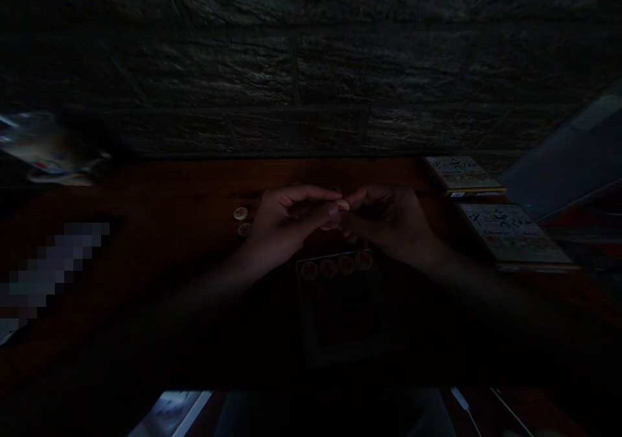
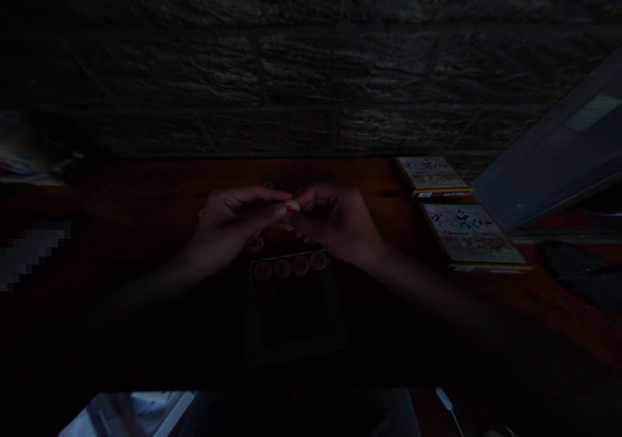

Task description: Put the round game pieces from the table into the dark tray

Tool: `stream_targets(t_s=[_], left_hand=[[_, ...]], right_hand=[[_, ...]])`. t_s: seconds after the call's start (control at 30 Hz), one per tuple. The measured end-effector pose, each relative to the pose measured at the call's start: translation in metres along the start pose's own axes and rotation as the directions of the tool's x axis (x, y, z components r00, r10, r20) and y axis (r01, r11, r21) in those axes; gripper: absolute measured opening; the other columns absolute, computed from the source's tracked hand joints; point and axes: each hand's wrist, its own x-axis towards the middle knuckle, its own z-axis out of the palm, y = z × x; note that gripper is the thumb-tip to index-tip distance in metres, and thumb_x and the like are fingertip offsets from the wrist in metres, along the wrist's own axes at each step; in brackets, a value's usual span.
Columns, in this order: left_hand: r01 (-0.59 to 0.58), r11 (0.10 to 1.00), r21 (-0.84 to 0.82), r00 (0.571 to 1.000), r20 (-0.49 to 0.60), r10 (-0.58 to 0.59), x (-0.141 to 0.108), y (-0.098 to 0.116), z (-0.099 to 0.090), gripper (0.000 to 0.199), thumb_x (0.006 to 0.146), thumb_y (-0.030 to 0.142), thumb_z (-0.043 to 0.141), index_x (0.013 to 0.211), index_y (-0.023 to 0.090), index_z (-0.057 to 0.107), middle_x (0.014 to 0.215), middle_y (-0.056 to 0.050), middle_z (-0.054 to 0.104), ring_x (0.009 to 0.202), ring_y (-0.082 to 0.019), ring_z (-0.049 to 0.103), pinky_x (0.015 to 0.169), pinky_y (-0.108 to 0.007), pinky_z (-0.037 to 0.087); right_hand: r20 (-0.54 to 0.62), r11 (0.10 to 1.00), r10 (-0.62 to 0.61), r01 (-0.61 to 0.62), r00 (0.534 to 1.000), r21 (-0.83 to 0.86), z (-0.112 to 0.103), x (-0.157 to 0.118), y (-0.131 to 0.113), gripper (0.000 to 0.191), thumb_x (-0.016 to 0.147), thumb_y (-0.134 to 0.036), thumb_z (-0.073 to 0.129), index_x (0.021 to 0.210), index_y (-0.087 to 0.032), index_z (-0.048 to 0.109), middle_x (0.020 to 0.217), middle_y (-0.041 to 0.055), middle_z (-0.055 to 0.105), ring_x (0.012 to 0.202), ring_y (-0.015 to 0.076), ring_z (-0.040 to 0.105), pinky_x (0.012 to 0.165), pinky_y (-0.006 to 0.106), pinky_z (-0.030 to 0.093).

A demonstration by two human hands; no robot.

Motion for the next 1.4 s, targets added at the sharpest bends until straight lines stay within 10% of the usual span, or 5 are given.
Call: stream_targets(t_s=[1.4], left_hand=[[-0.122, 0.987, 0.104, 0.99, 0.088, 0.113, -0.003, -0.0007, 0.0015, 0.028, 0.101, 0.037, 0.07, 0.12, 0.019, 0.079, 0.103, -0.008, 0.085, 0.082, -0.02, 0.082, 0.073, -0.028, 0.067]], right_hand=[[0.006, 0.994, 0.078, -0.078, 0.997, 0.082, -0.0009, 0.0027, -0.0036, 0.039, 0.074, -0.048, 0.097, 0.088, -0.018, 0.077, 0.068, -0.001, 0.074, 0.054, 0.0116, 0.067, 0.05, 0.022, 0.056]])
